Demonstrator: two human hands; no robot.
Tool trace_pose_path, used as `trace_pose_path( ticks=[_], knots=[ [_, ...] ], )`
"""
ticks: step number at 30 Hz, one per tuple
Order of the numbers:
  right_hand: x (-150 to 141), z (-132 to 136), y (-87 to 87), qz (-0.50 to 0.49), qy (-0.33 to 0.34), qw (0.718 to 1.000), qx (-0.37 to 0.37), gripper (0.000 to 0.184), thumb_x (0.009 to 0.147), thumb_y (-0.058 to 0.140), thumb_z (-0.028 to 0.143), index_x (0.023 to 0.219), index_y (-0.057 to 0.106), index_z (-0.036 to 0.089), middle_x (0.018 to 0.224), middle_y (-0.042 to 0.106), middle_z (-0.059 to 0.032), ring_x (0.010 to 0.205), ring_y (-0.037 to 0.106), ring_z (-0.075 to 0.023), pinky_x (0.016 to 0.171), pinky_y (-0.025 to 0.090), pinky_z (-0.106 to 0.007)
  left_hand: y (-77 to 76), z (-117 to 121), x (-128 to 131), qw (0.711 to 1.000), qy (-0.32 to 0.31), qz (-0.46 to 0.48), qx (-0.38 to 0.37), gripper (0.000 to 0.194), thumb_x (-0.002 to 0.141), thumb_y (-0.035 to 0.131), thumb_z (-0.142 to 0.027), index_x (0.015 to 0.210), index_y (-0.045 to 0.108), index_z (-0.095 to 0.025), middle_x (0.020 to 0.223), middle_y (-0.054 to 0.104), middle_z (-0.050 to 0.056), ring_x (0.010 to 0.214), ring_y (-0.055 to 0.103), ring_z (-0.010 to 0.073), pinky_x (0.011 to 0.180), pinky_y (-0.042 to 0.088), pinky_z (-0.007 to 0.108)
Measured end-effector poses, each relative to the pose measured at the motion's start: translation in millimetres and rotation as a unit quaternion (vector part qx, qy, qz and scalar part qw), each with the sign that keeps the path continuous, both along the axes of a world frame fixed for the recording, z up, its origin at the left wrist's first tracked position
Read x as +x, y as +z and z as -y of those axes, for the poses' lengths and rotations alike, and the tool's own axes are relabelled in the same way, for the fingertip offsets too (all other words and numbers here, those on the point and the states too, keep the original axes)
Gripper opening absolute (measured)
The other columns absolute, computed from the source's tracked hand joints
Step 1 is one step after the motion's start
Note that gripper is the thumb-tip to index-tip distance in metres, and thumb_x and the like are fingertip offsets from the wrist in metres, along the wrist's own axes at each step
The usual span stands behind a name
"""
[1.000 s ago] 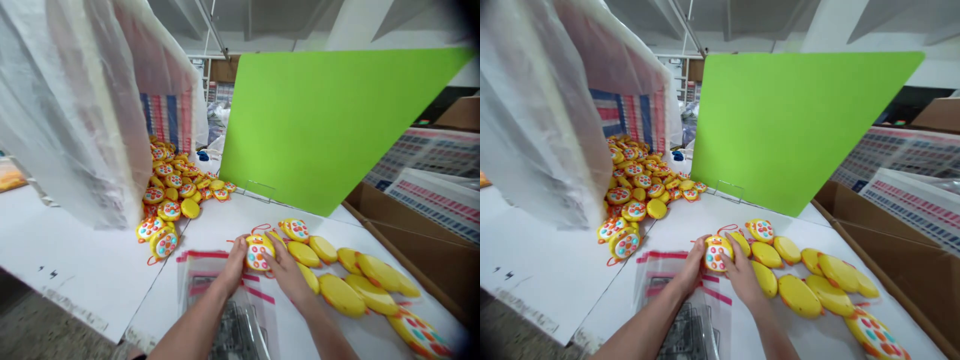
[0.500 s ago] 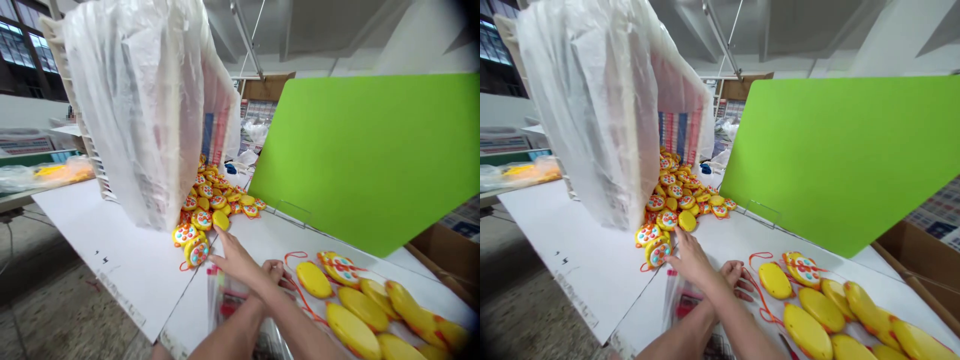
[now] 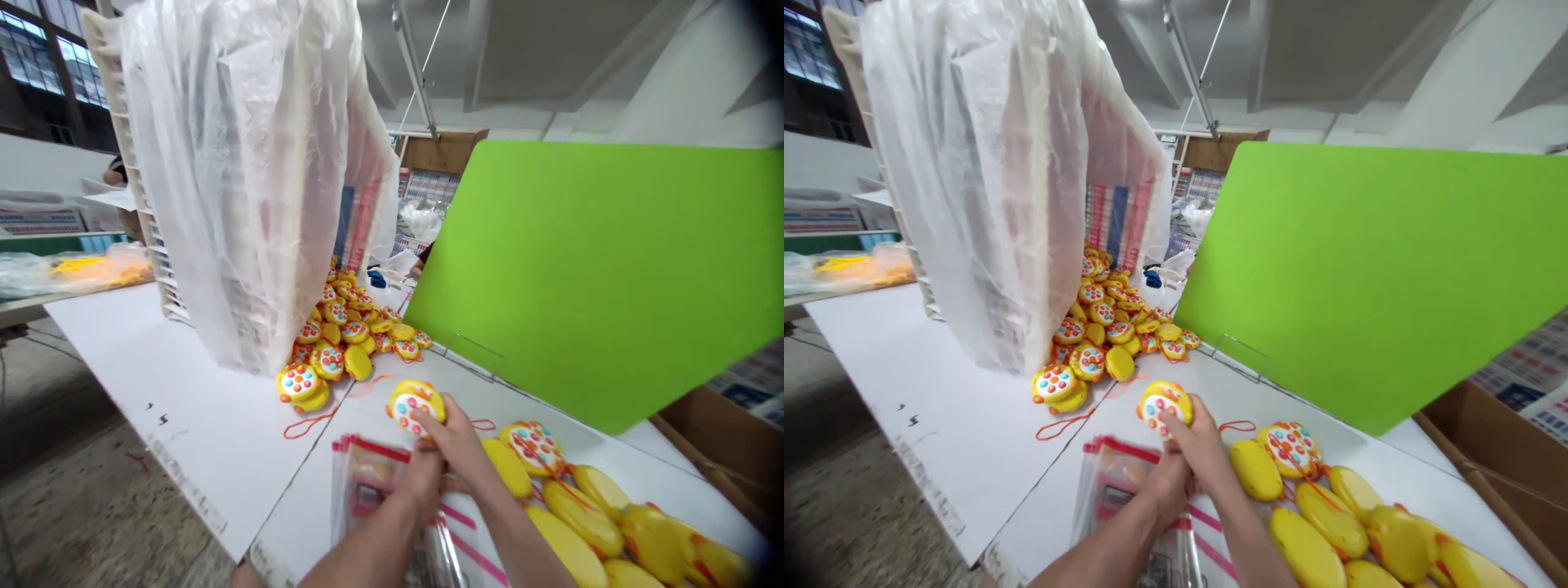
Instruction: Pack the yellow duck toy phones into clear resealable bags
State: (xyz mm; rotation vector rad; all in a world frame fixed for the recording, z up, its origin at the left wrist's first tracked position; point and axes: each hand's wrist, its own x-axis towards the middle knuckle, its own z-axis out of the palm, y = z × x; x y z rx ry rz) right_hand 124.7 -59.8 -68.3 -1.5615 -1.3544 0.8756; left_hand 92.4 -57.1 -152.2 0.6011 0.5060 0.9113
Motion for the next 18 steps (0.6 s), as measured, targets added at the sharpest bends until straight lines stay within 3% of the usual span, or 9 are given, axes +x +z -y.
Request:
trace_pose_path(
  ticks=[3,6,10,13,15,18],
  knots=[
    [48,34,-4.0,-0.037,-0.093,0.995,0.012,0.046,0.072,0.065,0.049,0.106,0.053,0.021,0.085,0.067,-0.0014,0.076,0.065,-0.0196,0.062,0.055,-0.029,3.9,-1,-4,1.000,0.017,0.020,-0.014,0.053,0.079,0.050,-0.061,0.110,0.052,-0.017,0.090,0.066,0.009,0.074,0.067,0.0217,0.063,0.056,0.035],
    [75,64,-23.3,-0.106,-0.146,0.983,-0.017,0.062,0.071,0.067,0.052,0.122,0.048,0.023,0.097,0.067,-0.0030,0.077,0.065,-0.0206,0.057,0.054,-0.029,5.7,2,-6,1.000,0.006,0.018,-0.019,0.061,0.079,0.045,-0.068,0.113,0.052,-0.018,0.094,0.064,0.008,0.073,0.065,0.0191,0.059,0.054,0.032],
    [82,84,-48.2,-0.172,-0.137,0.975,-0.029,0.074,0.071,0.069,0.052,0.134,0.040,0.027,0.121,0.060,-0.0069,0.087,0.065,-0.0229,0.056,0.056,-0.030,6.5,8,-6,0.998,-0.037,-0.018,0.046,0.064,0.071,0.062,-0.064,0.114,0.056,-0.017,0.103,0.064,0.010,0.083,0.063,0.0198,0.067,0.052,0.030],
    [82,87,-54.3,-0.208,-0.134,0.969,-0.014,0.076,0.069,0.071,0.052,0.135,0.041,0.028,0.133,0.054,-0.0079,0.096,0.064,-0.0248,0.062,0.057,-0.032,7.4,12,-8,0.990,-0.075,-0.038,0.109,0.073,0.058,0.082,-0.044,0.120,0.054,-0.018,0.109,0.063,0.009,0.093,0.061,0.0200,0.079,0.049,0.030],
    [82,87,-55.6,-0.223,-0.144,0.964,-0.008,0.072,0.069,0.071,0.052,0.133,0.046,0.028,0.137,0.051,-0.0072,0.104,0.061,-0.0264,0.069,0.058,-0.034,8.6,13,-10,0.983,-0.100,-0.052,0.142,0.086,0.048,0.089,-0.030,0.124,0.050,-0.020,0.111,0.063,0.008,0.093,0.060,0.0203,0.081,0.049,0.031],
    [85,87,-59.6,-0.253,-0.163,0.954,0.007,0.061,0.071,0.068,0.053,0.125,0.056,0.027,0.135,0.054,-0.0055,0.114,0.057,-0.0269,0.081,0.056,-0.036,11.9,15,-13,0.981,-0.108,-0.052,0.154,0.089,0.045,0.089,-0.025,0.125,0.049,-0.021,0.112,0.061,0.007,0.091,0.060,0.0197,0.079,0.049,0.031]
  ],
)
